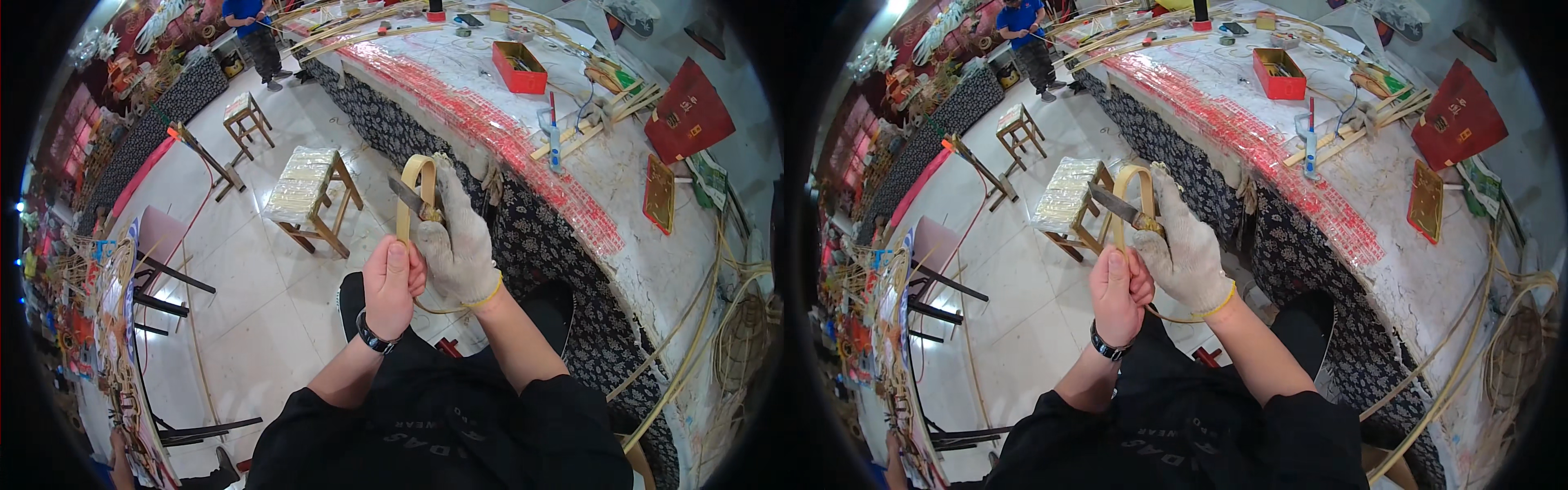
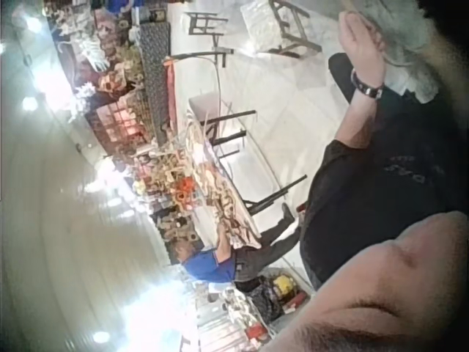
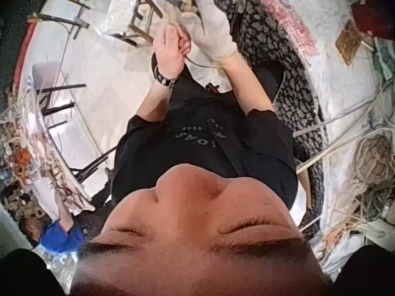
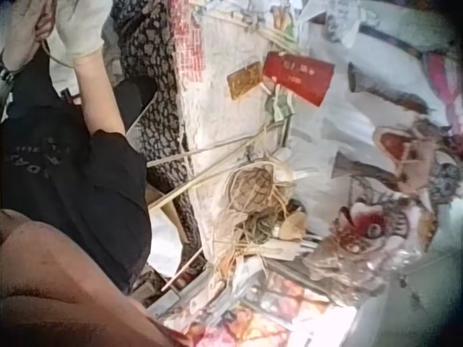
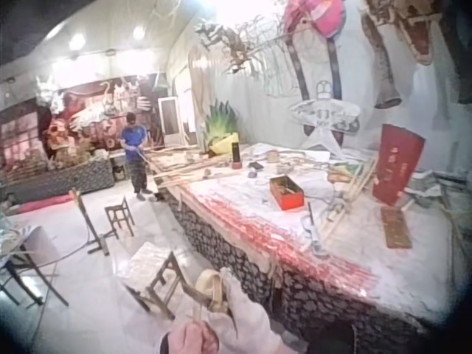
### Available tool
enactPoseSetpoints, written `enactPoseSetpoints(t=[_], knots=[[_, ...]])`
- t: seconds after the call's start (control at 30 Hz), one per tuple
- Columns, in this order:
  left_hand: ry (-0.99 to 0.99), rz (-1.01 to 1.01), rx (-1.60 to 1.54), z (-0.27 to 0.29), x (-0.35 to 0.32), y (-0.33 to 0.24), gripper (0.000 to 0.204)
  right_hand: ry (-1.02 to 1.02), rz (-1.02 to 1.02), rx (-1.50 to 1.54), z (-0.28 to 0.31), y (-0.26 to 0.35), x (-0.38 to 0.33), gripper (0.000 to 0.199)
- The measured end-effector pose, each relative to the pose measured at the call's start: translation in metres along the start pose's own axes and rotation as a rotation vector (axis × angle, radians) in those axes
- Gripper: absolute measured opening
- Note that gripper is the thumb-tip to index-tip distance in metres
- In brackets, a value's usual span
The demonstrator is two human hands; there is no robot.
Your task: Bending and shaping flexible bamboo or rattan strips into circular hoops using a heating element and hand tools.
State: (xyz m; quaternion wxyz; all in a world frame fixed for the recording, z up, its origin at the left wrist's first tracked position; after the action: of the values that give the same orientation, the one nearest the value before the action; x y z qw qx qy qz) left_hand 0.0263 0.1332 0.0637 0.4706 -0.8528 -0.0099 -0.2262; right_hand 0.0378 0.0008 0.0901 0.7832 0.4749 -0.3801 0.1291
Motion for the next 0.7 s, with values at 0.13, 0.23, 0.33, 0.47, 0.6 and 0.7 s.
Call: enactPoseSetpoints(t=[0.13, 0.23, 0.33, 0.47, 0.6, 0.7], knots=[[0.027, 0.046, -0.002, 0.001, -0.002, 0.002, 0.038, 0.02, -0.075, 0.027, 0.007, 0.002, -0.001, 0.071], [0.075, 0.015, -0.033, 0.001, -0.004, 0.003, 0.039, 0.046, -0.157, 0.075, 0.012, 0.006, -0.002, 0.07], [0.101, 0.03, -0.063, -0.005, -0.006, 0.008, 0.038, 0.022, -0.22, 0.068, 0.017, 0.007, -0.003, 0.065], [0.09, 0.026, -0.084, -0.004, -0.009, 0.011, 0.038, 0.013, -0.174, 0.098, 0.014, -0.001, -0.005, 0.059], [0.053, 0.034, -0.089, -0.005, -0.01, 0.017, 0.037, 0.006, -0.268, 0.141, 0.014, 0.002, -0.009, 0.05], [0.05, 0.028, -0.065, -0.006, -0.012, 0.023, 0.037, 0.022, -0.406, 0.204, 0.014, -0.002, -0.011, 0.047]])
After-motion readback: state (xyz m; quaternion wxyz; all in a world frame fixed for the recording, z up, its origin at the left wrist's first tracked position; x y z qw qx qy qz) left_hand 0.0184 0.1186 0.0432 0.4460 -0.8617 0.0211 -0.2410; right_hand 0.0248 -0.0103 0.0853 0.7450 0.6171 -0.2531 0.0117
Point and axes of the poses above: each hand's wrist, its own x-axis towards the middle knuckle, its own z-axis out of the back of the hand, y = z × x, the point moved 3 cm from there along x, towards the middle knuckle, and after that the axes turned 12 degrees about -z, right-handed, at the moved point
